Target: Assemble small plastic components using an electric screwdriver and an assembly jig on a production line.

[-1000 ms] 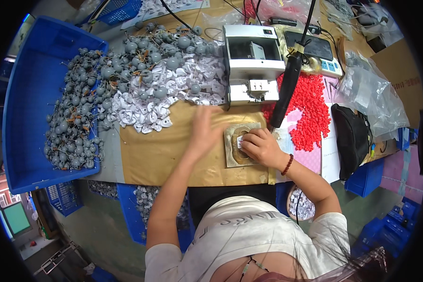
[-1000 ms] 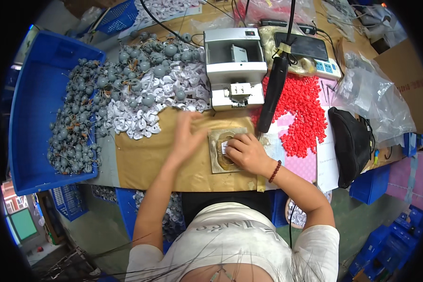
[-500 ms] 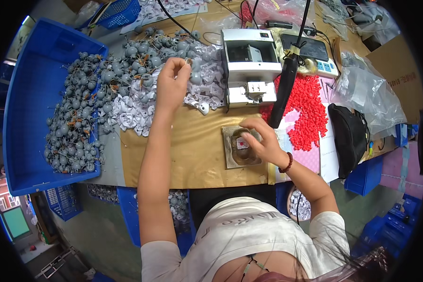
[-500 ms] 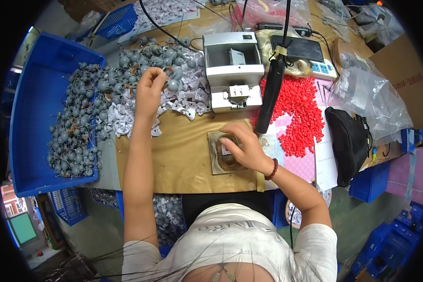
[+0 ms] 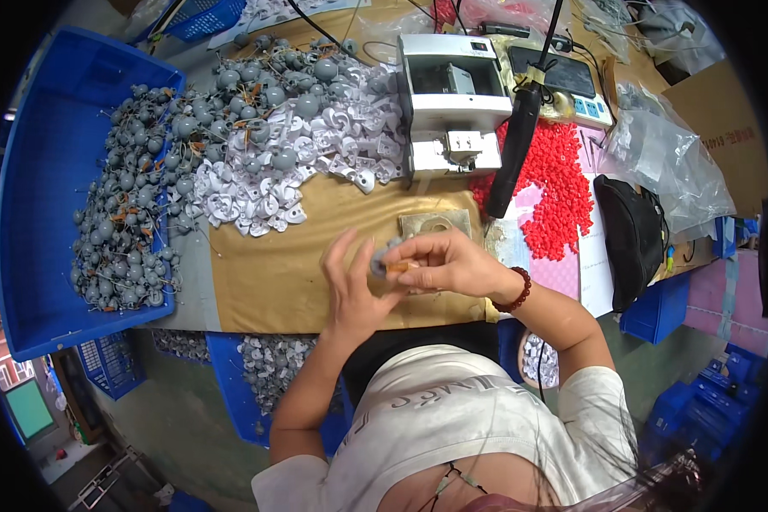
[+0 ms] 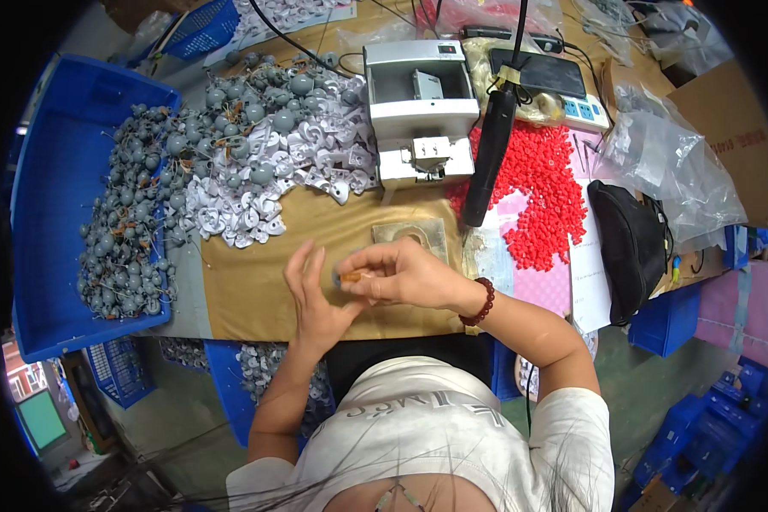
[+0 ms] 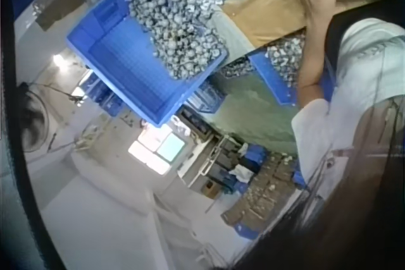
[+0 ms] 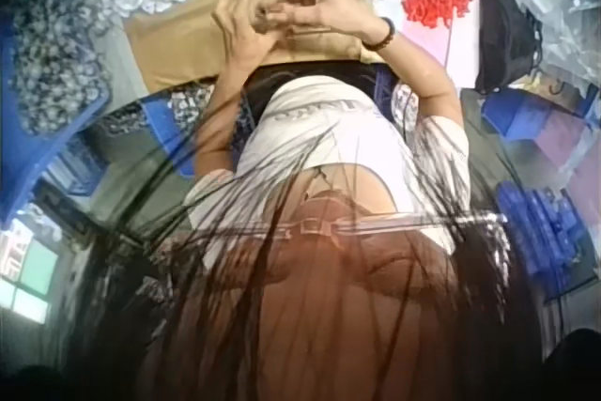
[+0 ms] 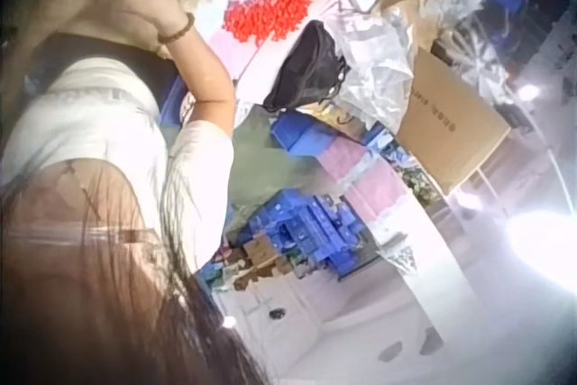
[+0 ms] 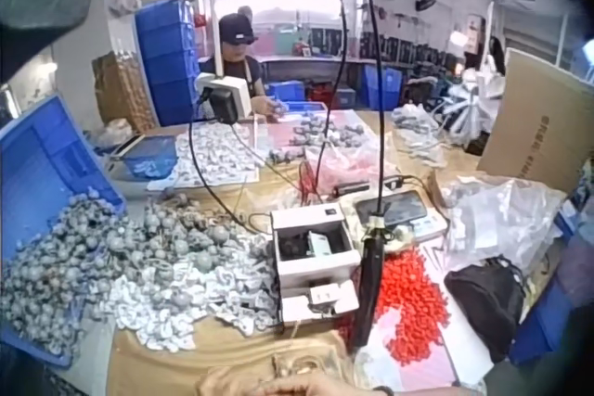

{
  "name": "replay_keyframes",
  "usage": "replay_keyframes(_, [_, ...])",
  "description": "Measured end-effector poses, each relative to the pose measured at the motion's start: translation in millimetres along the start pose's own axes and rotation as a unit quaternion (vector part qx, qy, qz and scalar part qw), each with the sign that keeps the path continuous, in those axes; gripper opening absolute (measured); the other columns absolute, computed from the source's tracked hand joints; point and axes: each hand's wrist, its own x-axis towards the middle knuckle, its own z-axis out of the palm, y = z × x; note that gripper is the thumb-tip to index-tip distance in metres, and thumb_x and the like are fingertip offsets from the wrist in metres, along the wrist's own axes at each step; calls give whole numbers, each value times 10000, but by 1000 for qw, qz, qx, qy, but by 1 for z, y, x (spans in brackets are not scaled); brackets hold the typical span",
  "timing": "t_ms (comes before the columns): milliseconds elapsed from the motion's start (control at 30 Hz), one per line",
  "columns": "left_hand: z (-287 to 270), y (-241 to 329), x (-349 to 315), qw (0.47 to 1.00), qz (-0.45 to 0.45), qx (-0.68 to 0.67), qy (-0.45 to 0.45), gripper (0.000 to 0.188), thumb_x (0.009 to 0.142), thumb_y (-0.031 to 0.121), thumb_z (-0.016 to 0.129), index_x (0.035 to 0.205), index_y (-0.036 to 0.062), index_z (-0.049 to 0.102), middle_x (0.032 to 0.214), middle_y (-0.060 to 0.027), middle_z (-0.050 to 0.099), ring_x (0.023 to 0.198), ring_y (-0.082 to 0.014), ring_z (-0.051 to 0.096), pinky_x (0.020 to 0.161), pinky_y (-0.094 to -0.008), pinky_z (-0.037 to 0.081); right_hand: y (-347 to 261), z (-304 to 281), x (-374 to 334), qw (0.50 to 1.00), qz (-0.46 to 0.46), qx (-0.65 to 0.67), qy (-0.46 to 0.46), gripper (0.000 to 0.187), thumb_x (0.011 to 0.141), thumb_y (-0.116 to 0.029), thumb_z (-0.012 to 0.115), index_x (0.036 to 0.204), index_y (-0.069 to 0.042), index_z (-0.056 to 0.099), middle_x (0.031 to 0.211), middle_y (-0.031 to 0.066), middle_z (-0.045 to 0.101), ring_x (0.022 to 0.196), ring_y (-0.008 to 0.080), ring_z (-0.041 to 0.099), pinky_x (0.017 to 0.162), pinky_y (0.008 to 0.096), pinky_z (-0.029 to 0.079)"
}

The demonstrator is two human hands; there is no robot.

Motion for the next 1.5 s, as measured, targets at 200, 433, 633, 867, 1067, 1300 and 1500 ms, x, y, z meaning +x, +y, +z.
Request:
replay_keyframes(200, [7, 7, -3, 962, -163, -201, -90, 586, 812, 48, 778, 1329, 24, 503, 1076, -143, 650, 944, -213, 652, 822, -332, 539, -5, -18, -23, 991, -17, -39, 128, 218, 944, -48, 676, 1155, 4, 663, 950, 92, 745, 694, 105, 631, 602, 262, 505])
replay_keyframes(433, [39, 9, -20, 947, -230, -139, -177, 418, 838, 103, 750, 1214, 11, 595, 1065, -120, 607, 895, -242, 619, 794, -349, 510, 49, -45, -40, 743, -226, -610, 159, 314, 765, 9, 740, 1074, -47, 720, 913, 103, 679, 777, 284, 684, 675, 376, 564])
replay_keyframes(633, [61, -2, -27, 976, -150, -38, -151, 465, 788, 136, 751, 1207, 31, 579, 1075, -168, 567, 1010, -367, 547, 878, -454, 468, 65, -52, -30, 670, -224, -690, 158, 275, 789, -109, 664, 1061, -78, 697, 961, 80, 647, 835, 255, 668, 648, 365, 552])
replay_keyframes(867, [64, -1, -25, 977, -141, -18, -158, 460, 756, 124, 744, 1180, 39, 586, 1066, -162, 549, 1011, -369, 539, 874, -456, 476, 49, -45, -28, 630, -216, -739, 100, 272, 770, -122, 638, 1027, -40, 677, 1011, 88, 579, 858, 251, 626, 623, 350, 555])
replay_keyframes(1067, [63, 0, -22, 977, -132, 14, -166, 451, 746, 109, 719, 1175, 42, 596, 1064, -156, 550, 1010, -362, 542, 866, -457, 488, 54, -51, -30, 601, -224, -767, 28, 196, 774, -131, 631, 932, -26, 683, 992, 93, 553, 832, 251, 619, 593, 332, 557])
replay_keyframes(1300, [61, 0, -19, 976, -116, 67, -171, 560, 736, 86, 703, 1275, 34, 562, 1148, -135, 558, 1060, -356, 540, 909, -457, 480, 63, -34, -27, 635, -173, -747, 95, 125, 796, -103, 636, 880, -10, 640, 995, 85, 559, 741, 278, 621, 598, 377, 557])
replay_keyframes(1500, [70, 4, -23, 976, 3, 160, -147, 460, 808, 81, 641, 1265, 37, 604, 1251, -103, 580, 1189, -310, 530, 948, -449, 462, 64, -43, -34, 674, -174, -713, 86, 204, 804, -72, 639, 984, 24, 646, 1026, 101, 587, 844, 300, 617, 686, 400, 565])
